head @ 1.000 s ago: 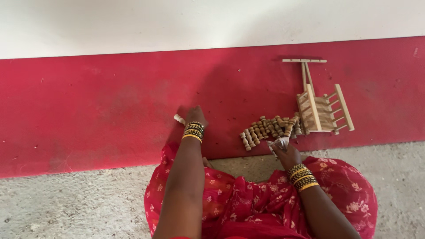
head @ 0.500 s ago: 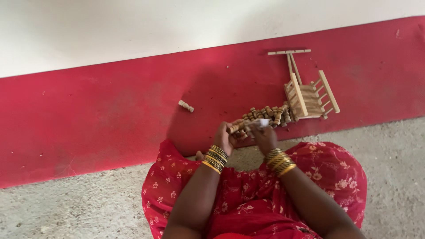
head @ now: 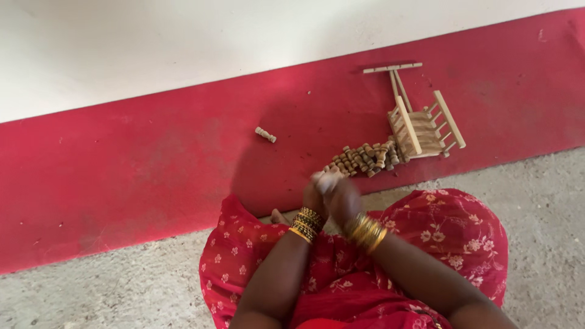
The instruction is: The person sits on the floor and wipes small wooden toy pieces one at a time with a cloth, placing each cleaned piece in a pile beside them. They briefly move the small wooden toy cart aside and continue wiping the remaining pieces.
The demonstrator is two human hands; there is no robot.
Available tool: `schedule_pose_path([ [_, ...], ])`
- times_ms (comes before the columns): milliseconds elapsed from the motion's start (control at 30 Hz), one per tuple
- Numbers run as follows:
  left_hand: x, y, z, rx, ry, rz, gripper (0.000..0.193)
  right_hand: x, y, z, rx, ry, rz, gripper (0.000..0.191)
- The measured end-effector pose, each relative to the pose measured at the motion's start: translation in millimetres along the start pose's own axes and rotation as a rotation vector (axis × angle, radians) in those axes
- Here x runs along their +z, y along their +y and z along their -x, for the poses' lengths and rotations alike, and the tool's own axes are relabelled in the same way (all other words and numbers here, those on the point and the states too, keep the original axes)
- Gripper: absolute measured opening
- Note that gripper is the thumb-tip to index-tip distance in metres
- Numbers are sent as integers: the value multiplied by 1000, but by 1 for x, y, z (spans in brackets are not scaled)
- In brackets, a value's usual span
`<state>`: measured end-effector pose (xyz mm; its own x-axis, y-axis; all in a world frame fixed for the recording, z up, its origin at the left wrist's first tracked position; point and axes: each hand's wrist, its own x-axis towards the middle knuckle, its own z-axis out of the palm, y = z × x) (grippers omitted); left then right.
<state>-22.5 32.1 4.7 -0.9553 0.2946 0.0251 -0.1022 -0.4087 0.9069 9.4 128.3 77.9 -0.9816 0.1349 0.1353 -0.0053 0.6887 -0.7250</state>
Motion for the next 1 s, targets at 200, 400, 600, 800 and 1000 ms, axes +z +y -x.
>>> schedule_pose_path([
  [200,-6,-18,5,-46,-45,848,35,-1,8,1,-285,151,178,15],
  [400,-4,-15,2,-95,85,813,40,7,16,2,-510,239,196,19],
  [600,0,2,15,-105,231,439,44,11,30,-15,-220,147,202,17],
  [800,7,8,15,-236,346,680,43,3,28,-15,-288,266,290,17],
  [1000,-2,-15,11,-230,445,626,43,1,12,0,-384,290,270,20],
])
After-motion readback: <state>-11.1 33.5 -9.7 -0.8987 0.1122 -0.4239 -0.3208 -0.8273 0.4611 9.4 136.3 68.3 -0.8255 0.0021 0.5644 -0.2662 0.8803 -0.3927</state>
